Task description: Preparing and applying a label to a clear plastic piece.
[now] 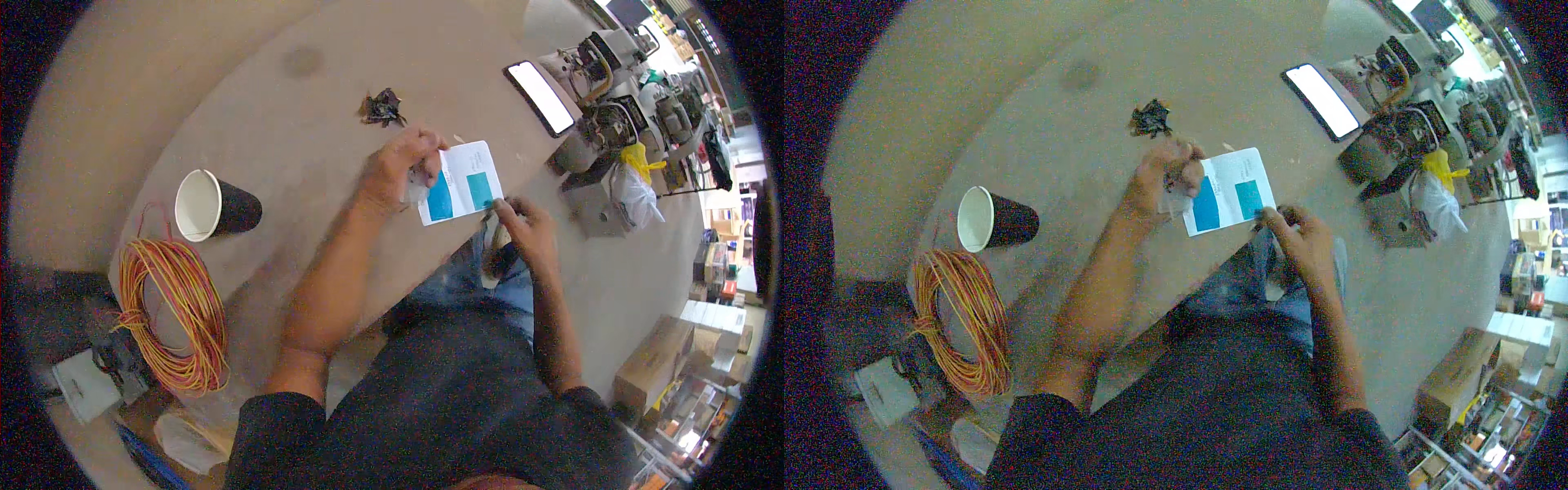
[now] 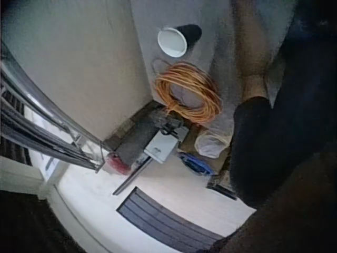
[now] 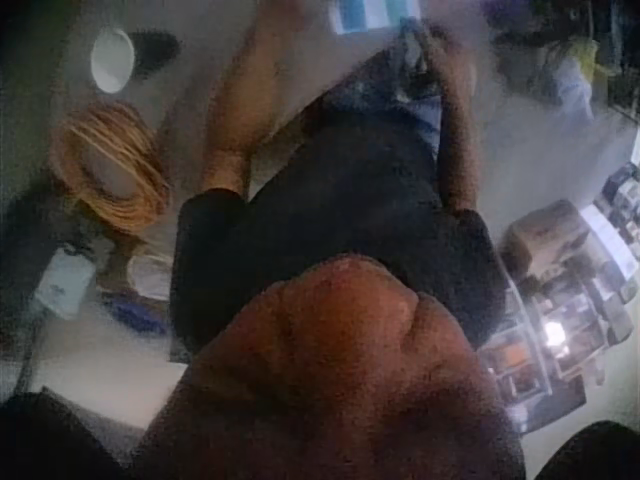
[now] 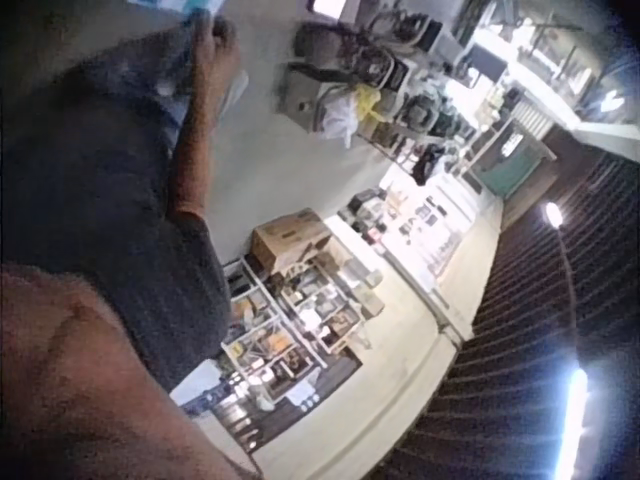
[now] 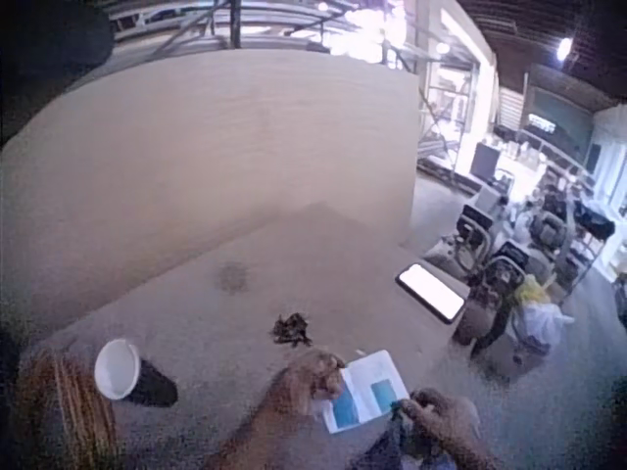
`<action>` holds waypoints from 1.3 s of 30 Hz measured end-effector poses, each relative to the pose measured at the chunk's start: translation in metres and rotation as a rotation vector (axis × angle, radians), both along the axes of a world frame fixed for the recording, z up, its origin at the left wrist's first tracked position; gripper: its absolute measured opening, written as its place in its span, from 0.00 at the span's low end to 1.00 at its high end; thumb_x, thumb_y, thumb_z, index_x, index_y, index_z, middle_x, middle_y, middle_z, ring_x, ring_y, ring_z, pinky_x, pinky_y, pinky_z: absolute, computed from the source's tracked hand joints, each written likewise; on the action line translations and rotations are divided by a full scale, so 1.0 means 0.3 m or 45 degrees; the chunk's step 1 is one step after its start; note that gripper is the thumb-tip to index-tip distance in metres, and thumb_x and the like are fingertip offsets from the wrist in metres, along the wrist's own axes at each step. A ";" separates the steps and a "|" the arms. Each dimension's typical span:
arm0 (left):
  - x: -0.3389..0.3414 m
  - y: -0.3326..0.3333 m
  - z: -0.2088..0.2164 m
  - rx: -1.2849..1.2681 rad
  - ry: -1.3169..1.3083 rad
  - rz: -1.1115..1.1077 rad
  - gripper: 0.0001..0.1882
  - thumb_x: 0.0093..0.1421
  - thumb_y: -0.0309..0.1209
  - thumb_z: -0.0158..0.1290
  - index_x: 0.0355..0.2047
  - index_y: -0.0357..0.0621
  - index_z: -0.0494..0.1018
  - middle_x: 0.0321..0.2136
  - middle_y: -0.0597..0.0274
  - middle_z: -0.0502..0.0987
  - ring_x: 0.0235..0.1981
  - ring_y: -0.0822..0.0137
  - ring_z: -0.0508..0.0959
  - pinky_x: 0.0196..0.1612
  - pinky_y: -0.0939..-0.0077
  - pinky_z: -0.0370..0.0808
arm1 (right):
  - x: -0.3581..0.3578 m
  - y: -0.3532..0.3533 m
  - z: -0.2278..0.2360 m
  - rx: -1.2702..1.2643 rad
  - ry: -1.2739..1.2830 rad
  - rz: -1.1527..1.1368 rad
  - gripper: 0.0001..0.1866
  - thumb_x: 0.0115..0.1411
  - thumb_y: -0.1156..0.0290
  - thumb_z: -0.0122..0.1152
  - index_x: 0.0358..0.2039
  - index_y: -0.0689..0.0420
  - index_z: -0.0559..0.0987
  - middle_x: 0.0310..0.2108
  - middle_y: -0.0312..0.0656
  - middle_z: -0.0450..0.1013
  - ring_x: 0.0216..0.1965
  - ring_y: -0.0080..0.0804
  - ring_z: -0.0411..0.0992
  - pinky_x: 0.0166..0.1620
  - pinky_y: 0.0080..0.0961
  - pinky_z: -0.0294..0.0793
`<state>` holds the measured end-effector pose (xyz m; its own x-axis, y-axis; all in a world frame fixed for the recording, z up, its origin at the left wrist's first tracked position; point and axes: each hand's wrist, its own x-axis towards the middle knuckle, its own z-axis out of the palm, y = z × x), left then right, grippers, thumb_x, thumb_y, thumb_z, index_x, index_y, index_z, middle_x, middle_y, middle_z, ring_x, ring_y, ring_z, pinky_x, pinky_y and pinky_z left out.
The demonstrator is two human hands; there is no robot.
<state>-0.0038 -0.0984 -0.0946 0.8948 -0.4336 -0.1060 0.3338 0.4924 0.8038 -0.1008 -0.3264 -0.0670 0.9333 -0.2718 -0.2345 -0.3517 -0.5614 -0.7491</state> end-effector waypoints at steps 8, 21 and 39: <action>-0.002 -0.010 -0.016 0.080 -0.088 -0.039 0.19 0.60 0.43 0.55 0.39 0.38 0.73 0.23 0.65 0.73 0.20 0.73 0.69 0.24 0.78 0.69 | 0.027 -0.071 -0.065 0.433 -0.222 -0.036 0.16 0.60 0.60 0.63 0.30 0.63 0.80 0.26 0.33 0.74 0.32 0.22 0.71 0.38 0.23 0.69; -0.124 -0.096 0.143 0.867 -0.437 -0.536 0.21 0.58 0.37 0.61 0.49 0.37 0.76 0.43 0.61 0.79 0.43 0.67 0.77 0.48 0.69 0.74 | 0.066 -0.257 0.181 0.536 -0.344 0.703 0.12 0.59 0.64 0.65 0.30 0.61 0.79 0.27 0.32 0.74 0.32 0.20 0.70 0.37 0.22 0.69; 0.042 -0.453 0.050 -0.059 0.113 0.588 0.22 0.66 0.37 0.45 0.55 0.33 0.64 0.47 0.48 0.74 0.49 0.53 0.77 0.50 0.56 0.78 | 0.350 -0.509 -0.074 -0.341 -0.911 -0.023 0.38 0.51 0.49 0.69 0.54 0.63 0.70 0.47 0.54 0.73 0.42 0.44 0.77 0.44 0.37 0.76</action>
<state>0.0087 -0.2342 -0.0797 0.9835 0.0016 -0.1807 0.1378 0.6402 0.7557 0.0044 -0.4789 -0.0892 0.8280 -0.2509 0.5014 0.1569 -0.7549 -0.6368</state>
